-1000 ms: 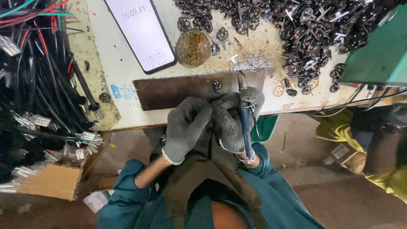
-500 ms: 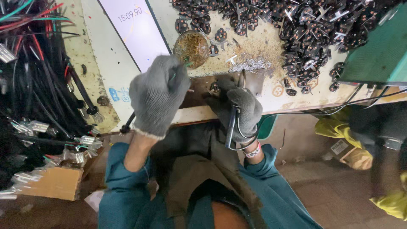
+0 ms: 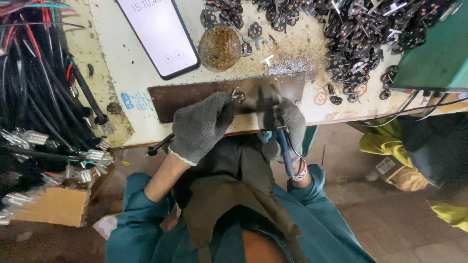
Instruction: The person, wearing gloves, solders wires to small connector plugs at a workbench using a soldering iron. They hold each connector and wire in one hand while applying the iron, then set finished connectors aside and pick up the next one, repeating the process.
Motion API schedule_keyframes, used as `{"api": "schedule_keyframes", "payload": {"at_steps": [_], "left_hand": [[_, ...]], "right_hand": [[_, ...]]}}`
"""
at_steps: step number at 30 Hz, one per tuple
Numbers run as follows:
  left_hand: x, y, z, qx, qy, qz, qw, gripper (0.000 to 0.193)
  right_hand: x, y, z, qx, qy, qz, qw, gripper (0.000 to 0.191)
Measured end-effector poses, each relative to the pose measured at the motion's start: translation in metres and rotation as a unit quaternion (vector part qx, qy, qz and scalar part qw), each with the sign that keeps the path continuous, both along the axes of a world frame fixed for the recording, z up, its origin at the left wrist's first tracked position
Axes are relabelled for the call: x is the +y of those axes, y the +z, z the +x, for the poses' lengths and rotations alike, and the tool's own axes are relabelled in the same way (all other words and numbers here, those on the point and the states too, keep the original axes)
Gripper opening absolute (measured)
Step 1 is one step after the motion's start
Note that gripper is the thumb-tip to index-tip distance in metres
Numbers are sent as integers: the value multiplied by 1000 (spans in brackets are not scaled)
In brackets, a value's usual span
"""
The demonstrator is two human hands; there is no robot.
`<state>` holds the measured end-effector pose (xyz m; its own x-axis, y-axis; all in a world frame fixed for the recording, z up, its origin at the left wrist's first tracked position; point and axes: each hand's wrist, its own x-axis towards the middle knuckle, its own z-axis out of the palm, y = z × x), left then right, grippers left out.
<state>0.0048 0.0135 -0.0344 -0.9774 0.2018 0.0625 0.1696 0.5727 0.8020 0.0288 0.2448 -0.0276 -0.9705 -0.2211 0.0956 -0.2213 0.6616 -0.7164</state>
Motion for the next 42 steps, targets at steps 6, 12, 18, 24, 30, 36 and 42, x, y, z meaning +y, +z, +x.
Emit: {"api": "schedule_keyframes", "payload": {"at_steps": [6, 12, 18, 24, 30, 36, 42], "left_hand": [[3, -4, 3, 9, 4, -23, 1000, 19], [3, -8, 7, 11, -11, -23, 1000, 24], [4, -9, 7, 14, -3, -31, 999, 25], [6, -11, 8, 5, 1, -42, 999, 21], [10, -6, 5, -7, 8, -42, 999, 17], [21, -6, 1, 5, 15, -53, 998, 17], [22, -4, 5, 11, 17, -75, 997, 19]], "right_hand": [[16, -15, 25, 22, 14, 50, 998, 24], [7, -13, 21, 27, 11, 44, 999, 22], [5, -10, 15, 25, 16, 46, 999, 21], [3, -8, 13, 18, 24, 48, 998, 20], [-1, 2, 2, 31, 47, 59, 997, 19], [-1, 4, -7, 66, 75, -8, 995, 23], [-2, 2, -2, 16, 46, 56, 997, 21]]}}
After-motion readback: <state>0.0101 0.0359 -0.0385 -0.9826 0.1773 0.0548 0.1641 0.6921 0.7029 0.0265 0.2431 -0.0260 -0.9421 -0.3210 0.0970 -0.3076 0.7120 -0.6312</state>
